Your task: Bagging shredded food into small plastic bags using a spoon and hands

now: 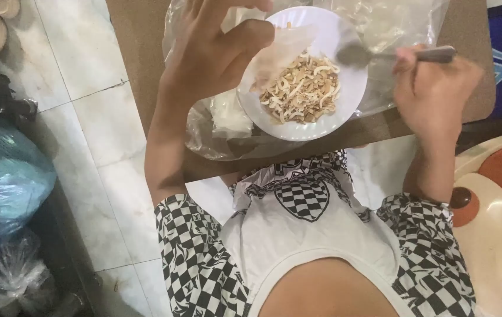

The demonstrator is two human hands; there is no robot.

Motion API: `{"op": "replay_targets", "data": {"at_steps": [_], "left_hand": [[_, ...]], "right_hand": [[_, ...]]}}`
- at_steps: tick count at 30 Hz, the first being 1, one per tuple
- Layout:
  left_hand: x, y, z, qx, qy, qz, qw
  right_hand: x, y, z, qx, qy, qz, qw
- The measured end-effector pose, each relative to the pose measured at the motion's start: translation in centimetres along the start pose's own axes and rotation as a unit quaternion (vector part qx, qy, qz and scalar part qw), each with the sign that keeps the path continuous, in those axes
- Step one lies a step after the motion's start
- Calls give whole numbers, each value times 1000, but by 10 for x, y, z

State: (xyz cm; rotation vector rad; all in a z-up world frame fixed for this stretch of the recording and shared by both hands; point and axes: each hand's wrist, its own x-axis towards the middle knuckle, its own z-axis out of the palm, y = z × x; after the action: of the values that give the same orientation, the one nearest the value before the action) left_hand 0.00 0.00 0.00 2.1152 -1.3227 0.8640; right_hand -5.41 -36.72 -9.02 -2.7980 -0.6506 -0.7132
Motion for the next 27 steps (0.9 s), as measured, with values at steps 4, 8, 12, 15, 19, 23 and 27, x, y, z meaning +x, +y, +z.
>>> {"op": "replay_targets", "data": {"at_steps": [4,8,12,15,19,23,27], "left_hand": [[-1,1,-2,37,3,1,999],[-3,3,1,52,-3,-5,999],[-2,12,2,-50,-19,-142,988],[1,13,3,-5,-40,-99,994],[3,11,12,-27,-36,-84,995],[2,14,18,-45,-60,-60,995],[5,18,20,-90,-78,-60,991]], "right_hand": [[9,-3,11,110,-65,36,991],[28,-18,25,348,-123,250,895],[22,-7,45,451,-88,348,817],[22,-5,36,472,-63,380,793],[14,-2,24,472,8,375,798],[13,-3,7,515,88,366,770],[16,2,2,531,146,416,724]]}}
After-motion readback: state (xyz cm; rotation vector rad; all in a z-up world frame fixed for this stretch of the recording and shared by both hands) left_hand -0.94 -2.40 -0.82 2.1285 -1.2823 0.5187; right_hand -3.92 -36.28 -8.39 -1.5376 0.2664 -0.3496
